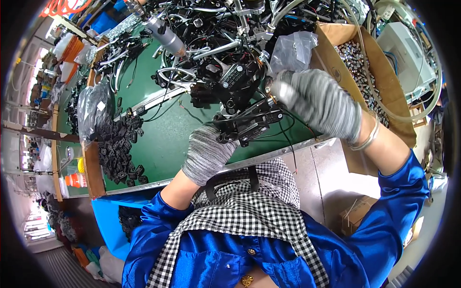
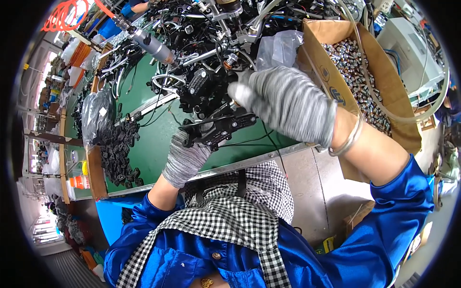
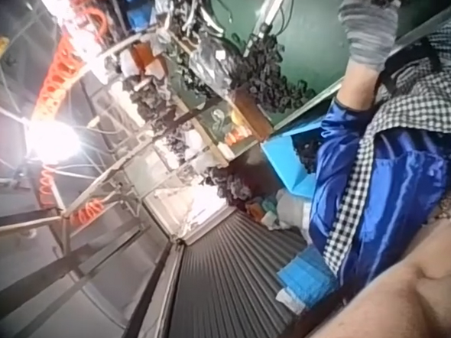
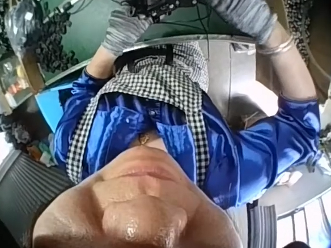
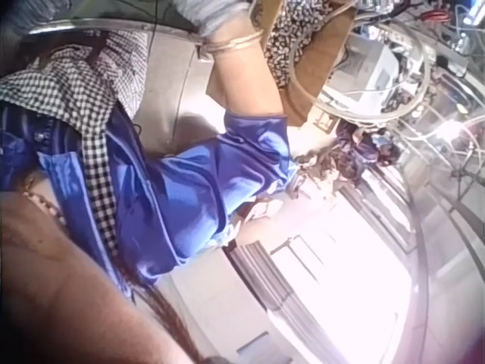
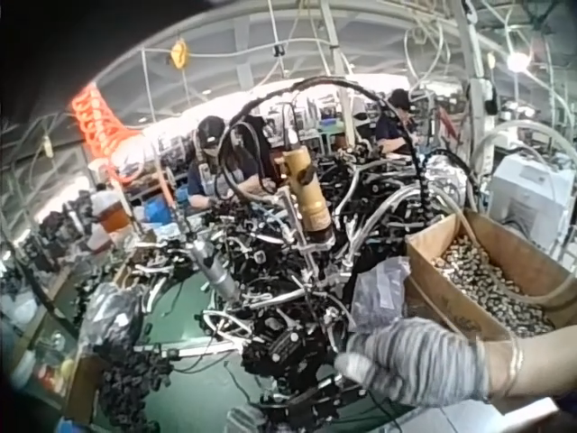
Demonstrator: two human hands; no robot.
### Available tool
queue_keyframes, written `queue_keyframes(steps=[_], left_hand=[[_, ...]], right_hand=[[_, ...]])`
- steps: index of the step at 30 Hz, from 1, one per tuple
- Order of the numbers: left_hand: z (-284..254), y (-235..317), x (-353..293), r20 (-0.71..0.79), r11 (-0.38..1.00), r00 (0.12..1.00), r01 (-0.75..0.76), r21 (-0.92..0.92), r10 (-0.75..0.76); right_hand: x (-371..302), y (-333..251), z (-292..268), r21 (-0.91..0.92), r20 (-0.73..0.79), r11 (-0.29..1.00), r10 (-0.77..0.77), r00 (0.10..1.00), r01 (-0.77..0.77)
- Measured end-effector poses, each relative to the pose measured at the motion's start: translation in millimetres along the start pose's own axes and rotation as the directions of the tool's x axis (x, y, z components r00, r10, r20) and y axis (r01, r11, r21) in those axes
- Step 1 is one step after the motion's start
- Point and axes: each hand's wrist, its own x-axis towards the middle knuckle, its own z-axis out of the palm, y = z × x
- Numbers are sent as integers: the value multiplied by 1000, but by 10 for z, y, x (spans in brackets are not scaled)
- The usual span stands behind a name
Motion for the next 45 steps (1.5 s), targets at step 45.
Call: queue_keyframes(steps=[45], left_hand=[[-6180, -2072, 2265, -656, 750, 732, 536, 387, -185]], right_hand=[[330, -166, 2224, -240, 568, 866, 491, 660, -438]])
